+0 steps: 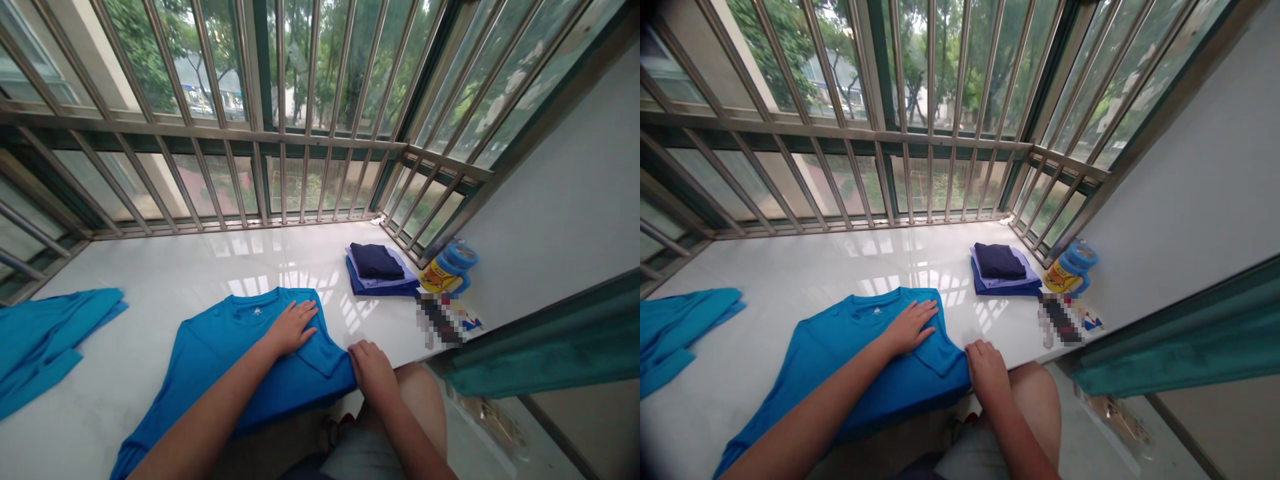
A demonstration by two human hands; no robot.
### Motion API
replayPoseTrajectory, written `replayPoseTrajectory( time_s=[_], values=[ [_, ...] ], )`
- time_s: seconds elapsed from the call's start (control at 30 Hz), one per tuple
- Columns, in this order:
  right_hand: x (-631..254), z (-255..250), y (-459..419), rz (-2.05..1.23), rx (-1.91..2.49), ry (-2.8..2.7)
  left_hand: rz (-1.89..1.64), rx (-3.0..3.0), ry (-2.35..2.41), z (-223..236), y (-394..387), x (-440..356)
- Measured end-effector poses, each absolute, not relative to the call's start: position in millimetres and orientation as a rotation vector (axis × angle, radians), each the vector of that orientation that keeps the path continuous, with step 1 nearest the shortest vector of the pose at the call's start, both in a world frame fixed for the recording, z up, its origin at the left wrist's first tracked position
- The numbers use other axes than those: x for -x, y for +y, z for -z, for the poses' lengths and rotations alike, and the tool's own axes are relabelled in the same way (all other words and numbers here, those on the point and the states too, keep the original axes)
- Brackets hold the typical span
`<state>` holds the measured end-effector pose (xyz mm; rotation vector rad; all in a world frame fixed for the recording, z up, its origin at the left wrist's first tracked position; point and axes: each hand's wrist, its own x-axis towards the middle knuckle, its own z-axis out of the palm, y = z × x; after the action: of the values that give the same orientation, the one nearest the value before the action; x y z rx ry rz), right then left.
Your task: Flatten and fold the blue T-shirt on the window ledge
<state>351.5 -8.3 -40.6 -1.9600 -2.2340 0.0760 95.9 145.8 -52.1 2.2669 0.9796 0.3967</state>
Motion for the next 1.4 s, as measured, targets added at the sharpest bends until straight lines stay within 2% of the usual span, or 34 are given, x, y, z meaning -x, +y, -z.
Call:
replayPoseTrajectory(
  time_s=[0.17,0.37,0.5,0.63,0.73,0.87,1.1,1.27,1.4],
  values=[
    [-330,44,-14,-0.079,1.543,-2.369,-0.391,-2.313,0.925,53,149,-96],
    [-316,19,22,-0.187,1.662,-2.404,-0.587,-2.19,1.189,45,153,-81],
    [-312,-7,88,-0.26,1.906,-2.314,-0.602,-2.04,1.638,29,166,12],
    [-302,-10,162,-0.364,2.025,-2.278,-0.42,-1.767,2.07,8,175,133],
    [-295,-2,202,-0.468,2.094,-2.282,-0.283,-1.569,2.15,3,177,190],
    [-292,8,226,-0.564,2.144,-2.261,-0.249,-1.427,2.051,14,178,204],
    [-298,4,209,-0.546,1.925,-2.22,-0.483,-1.353,1.797,20,168,192],
    [-327,3,156,-0.503,1.655,-2.233,-0.863,-1.478,1.67,28,112,220],
    [-359,19,110,-0.43,1.355,-2.414,-0.72,-1.798,1.736,45,58,247]
  ],
)
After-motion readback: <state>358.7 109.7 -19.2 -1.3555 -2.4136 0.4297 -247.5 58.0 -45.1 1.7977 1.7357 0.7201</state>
